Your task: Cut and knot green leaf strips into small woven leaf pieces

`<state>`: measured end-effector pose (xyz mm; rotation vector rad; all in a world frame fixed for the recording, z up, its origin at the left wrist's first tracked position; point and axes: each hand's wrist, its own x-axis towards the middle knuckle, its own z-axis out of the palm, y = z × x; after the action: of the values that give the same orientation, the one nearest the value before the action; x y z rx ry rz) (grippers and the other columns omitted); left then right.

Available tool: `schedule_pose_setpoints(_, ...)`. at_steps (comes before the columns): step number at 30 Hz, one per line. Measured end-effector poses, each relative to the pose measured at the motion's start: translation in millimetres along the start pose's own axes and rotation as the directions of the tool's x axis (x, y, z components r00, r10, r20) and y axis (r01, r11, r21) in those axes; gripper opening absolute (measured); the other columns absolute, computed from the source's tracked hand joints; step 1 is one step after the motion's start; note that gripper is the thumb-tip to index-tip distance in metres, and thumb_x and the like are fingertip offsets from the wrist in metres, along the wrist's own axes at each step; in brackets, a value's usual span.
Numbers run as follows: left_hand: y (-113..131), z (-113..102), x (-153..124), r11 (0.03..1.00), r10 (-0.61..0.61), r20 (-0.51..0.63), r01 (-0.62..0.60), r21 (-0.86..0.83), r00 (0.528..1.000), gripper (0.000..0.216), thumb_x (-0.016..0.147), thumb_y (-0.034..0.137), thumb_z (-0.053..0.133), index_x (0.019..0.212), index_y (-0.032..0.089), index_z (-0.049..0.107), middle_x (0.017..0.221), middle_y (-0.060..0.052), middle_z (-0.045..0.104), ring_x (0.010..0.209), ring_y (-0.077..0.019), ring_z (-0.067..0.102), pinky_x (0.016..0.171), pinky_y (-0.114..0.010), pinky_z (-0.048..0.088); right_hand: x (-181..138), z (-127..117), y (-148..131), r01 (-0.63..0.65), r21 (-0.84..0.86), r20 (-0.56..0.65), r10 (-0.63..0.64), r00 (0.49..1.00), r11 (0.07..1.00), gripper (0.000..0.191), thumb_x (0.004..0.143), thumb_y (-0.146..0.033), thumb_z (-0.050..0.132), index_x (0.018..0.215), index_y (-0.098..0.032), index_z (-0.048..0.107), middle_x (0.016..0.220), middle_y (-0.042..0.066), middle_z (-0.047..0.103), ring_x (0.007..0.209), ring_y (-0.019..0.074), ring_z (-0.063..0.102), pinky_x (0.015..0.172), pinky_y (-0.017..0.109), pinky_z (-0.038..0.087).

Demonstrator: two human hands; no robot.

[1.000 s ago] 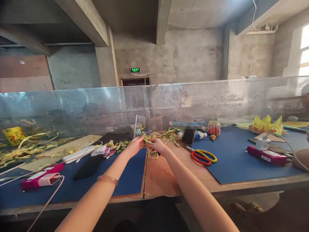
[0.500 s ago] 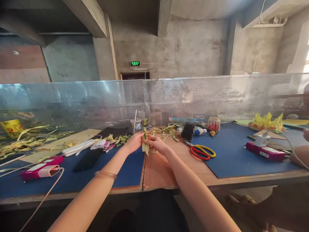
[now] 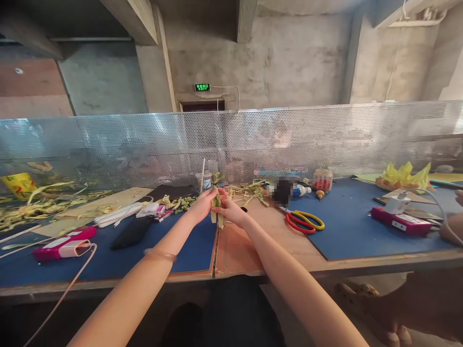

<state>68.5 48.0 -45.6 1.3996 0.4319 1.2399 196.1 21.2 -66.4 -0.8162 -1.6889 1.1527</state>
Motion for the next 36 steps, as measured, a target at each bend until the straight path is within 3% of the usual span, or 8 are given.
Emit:
schedule_pose_setpoints(4,-0.8,-1.7,0.9,0.999,0.022,-0.025,-0.023,-0.036,0.999,0.023,0.076,0.034,0.059,0.083,0.013,0.061,0.083,-0.007,0.067,0.086,-0.0209,0.063,0.080,-0.034,0.046,-2.4,1.9,-3.5,0.008,0.014,0.045,-0.009,0.999,1.000,0.032,0.068,-0.042,0.067,0.086,-0.017,0.059,0.072,0.001,0.061,0.068,0.0144,0.057,0.060,0.024,0.045)
schedule_pose_setpoints(10,5.9,-3.9,-0.8,0.990,0.056,-0.040,-0.061,-0.126,0.998,0.019,0.078,0.031,0.058,0.087,0.014,0.060,0.071,-0.003,0.062,0.076,-0.0187,0.063,0.071,-0.031,0.049,-6.5,-4.1,-10.1,0.040,0.051,0.021,-0.041,0.999,0.998,0.035,0.076,-0.050,0.056,0.079,-0.016,0.057,0.066,-0.001,0.059,0.056,0.0093,0.055,0.053,0.020,0.043)
schedule_pose_setpoints(15,8.3,-5.7,-0.9,0.973,0.078,-0.071,-0.091,-0.210,0.994,0.016,0.079,0.027,0.057,0.088,0.014,0.060,0.065,0.000,0.056,0.062,-0.0126,0.059,0.060,-0.026,0.049,-9.5,-3.8,-9.1,-0.055,0.117,0.216,0.028,0.976,0.992,0.032,0.071,-0.044,0.064,0.080,-0.013,0.059,0.072,0.005,0.065,0.066,0.0170,0.064,0.065,0.031,0.051)
schedule_pose_setpoints(21,14.9,-8.7,-2.1,0.937,0.077,-0.066,-0.094,-0.335,0.995,0.013,0.083,0.023,0.052,0.085,0.013,0.060,0.062,0.001,0.050,0.049,-0.0062,0.048,0.043,-0.017,0.037,-10.6,-1.3,-7.4,-0.099,0.175,0.366,0.029,0.930,0.980,0.034,0.077,-0.042,0.060,0.091,-0.012,0.060,0.087,0.011,0.067,0.076,0.0193,0.066,0.073,0.035,0.052)
schedule_pose_setpoints(29,24.5,-16.1,-4.7,0.897,0.055,-0.048,-0.070,-0.436,0.997,0.026,0.090,0.026,0.039,0.086,0.012,0.061,0.056,0.003,0.040,0.037,-0.0028,0.029,0.035,-0.015,0.025,-8.2,-0.4,-1.8,-0.119,0.171,0.420,0.037,0.907,0.978,0.028,0.071,-0.032,0.068,0.089,-0.012,0.060,0.084,0.008,0.068,0.073,0.0147,0.065,0.073,0.030,0.051)
schedule_pose_setpoints(32,24.8,-14.8,-5.8,0.896,0.059,-0.045,-0.073,-0.439,0.997,0.025,0.089,0.026,0.040,0.087,0.013,0.061,0.057,0.003,0.041,0.038,-0.0032,0.030,0.035,-0.015,0.026,-8.5,1.5,-1.5,-0.127,0.145,0.433,0.053,0.900,0.981,0.028,0.072,-0.034,0.067,0.085,-0.010,0.061,0.087,0.010,0.067,0.075,0.0153,0.065,0.070,0.028,0.051)
schedule_pose_setpoints(36,22.1,-10.9,-6.5,0.903,0.061,-0.047,-0.076,-0.422,0.997,0.021,0.087,0.026,0.044,0.089,0.013,0.060,0.059,0.002,0.044,0.043,-0.0051,0.039,0.039,-0.017,0.033,-7.2,3.6,0.2,-0.115,0.125,0.395,0.057,0.917,0.985,0.025,0.071,-0.032,0.068,0.076,-0.010,0.060,0.079,0.009,0.068,0.064,0.0115,0.063,0.051,0.018,0.047)
